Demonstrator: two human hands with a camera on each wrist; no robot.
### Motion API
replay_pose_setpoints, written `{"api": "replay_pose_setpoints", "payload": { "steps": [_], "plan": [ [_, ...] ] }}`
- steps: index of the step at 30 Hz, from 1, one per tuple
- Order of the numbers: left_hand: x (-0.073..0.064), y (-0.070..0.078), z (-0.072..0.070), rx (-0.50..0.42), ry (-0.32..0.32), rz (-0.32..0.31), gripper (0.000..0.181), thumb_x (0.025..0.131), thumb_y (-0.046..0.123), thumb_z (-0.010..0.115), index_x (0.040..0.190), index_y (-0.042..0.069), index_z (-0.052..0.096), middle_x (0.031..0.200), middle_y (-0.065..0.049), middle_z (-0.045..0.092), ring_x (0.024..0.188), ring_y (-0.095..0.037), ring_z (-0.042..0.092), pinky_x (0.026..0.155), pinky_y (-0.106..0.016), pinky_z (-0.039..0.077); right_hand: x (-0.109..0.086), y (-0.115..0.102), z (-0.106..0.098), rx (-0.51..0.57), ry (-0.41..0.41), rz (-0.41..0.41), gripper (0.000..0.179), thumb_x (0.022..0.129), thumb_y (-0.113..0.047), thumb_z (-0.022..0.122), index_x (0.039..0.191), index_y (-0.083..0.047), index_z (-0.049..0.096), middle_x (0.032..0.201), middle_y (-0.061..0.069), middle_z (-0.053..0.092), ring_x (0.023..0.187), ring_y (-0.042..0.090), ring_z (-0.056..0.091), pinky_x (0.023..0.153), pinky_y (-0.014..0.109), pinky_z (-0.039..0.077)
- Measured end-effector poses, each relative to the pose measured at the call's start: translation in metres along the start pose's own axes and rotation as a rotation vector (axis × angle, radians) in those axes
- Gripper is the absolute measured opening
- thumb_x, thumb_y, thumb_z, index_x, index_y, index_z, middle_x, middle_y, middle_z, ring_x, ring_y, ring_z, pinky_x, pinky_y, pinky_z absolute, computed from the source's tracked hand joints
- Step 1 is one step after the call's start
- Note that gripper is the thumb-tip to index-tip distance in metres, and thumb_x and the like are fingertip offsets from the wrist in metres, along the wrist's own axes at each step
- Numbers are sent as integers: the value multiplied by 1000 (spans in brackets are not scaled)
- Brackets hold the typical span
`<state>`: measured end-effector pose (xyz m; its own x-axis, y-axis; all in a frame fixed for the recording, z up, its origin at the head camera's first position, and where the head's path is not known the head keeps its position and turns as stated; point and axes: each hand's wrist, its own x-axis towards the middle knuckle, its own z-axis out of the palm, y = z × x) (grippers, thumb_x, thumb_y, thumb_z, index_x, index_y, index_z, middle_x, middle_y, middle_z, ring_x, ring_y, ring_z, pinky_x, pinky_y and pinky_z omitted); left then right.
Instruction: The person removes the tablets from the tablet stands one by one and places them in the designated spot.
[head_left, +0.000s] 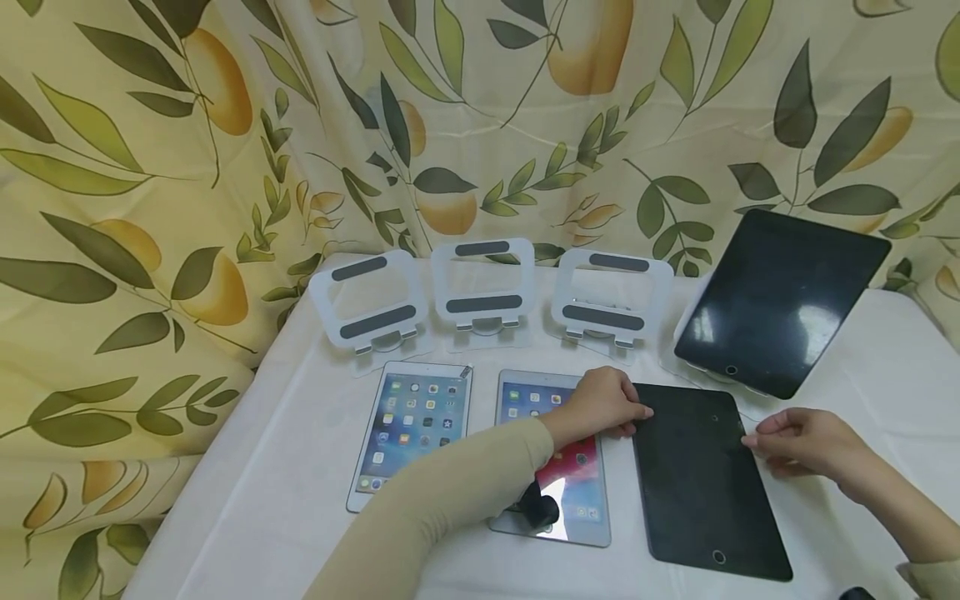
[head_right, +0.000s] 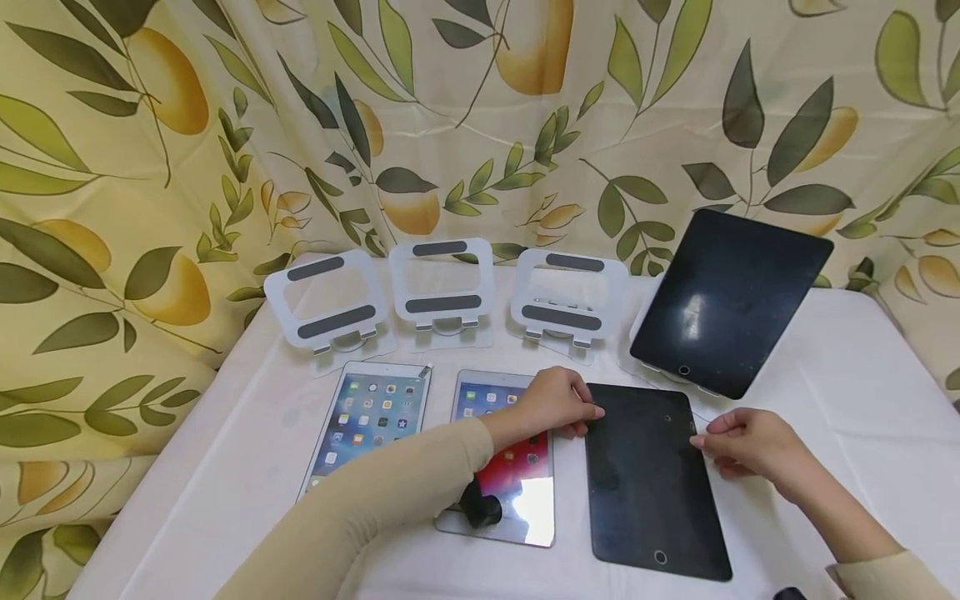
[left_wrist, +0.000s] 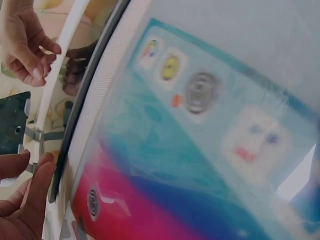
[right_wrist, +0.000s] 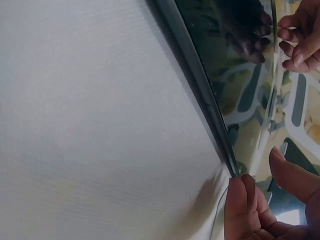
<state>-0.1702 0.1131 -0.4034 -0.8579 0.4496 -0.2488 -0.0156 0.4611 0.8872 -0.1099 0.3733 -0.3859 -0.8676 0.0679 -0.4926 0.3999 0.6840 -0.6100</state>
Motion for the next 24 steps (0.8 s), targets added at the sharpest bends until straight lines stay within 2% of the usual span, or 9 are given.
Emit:
{"api": "replay_pose_setpoints", "payload": {
  "steps": [3,5,11,13,16,19,21,24],
  "plan": [
    [3,4,1,-45,26,1,15,80,11,76,77,5,63,56,-2,63,47,-12,62,44,-19,49,0,-1,-2,-4,25,-4,53,83,-26,73,103,17,50,75,-1,64,68,15,61,63,32,57],
    [6,6,2,-50,53,23,14,80,12,76,81,5,64,58,0,63,47,-9,60,45,-18,49,0,-1,-5,-1,43,-9,55,83,-27,73,104,18,49,76,0,65,69,15,61,63,32,57],
    [21,13,6,-106,217,201,19,82,14,74,96,4,66,68,1,66,49,1,55,49,-13,46,-2,1,-11,14,135,-61,56,87,-29,68,109,18,48,81,5,68,70,14,65,64,34,58],
    [25,17,6,-162,264,248,20,83,12,73,99,2,67,74,-1,66,52,2,55,51,-12,46,-3,1,-12,27,201,-89,56,88,-29,67,111,18,47,81,4,68,68,11,65,63,33,58],
    [31,24,6,-193,325,291,21,84,13,72,101,4,67,82,-2,68,58,3,57,54,-11,45,-4,1,-12,79,323,-151,52,89,-26,66,113,16,46,77,-9,65,64,2,63,60,28,57],
    [36,31,6,-216,361,317,22,84,14,71,103,4,68,86,-2,69,65,2,58,59,-10,45,-6,1,-13,220,472,-217,32,88,-17,68,105,4,51,71,-21,58,59,-4,61,54,20,54],
    [38,36,7,-227,367,318,22,84,14,71,104,6,68,87,-1,69,68,2,60,61,-10,45,-7,-1,-14,318,564,-242,20,87,-13,68,98,-8,53,69,-24,55,56,-7,60,52,14,52],
    [42,40,7,-254,344,323,24,84,13,72,107,6,68,90,-1,69,76,1,64,64,-9,46,-7,-5,-17,469,685,-241,22,85,-8,68,92,-21,51,71,-22,57,56,-8,60,51,11,49]
  ]
}}
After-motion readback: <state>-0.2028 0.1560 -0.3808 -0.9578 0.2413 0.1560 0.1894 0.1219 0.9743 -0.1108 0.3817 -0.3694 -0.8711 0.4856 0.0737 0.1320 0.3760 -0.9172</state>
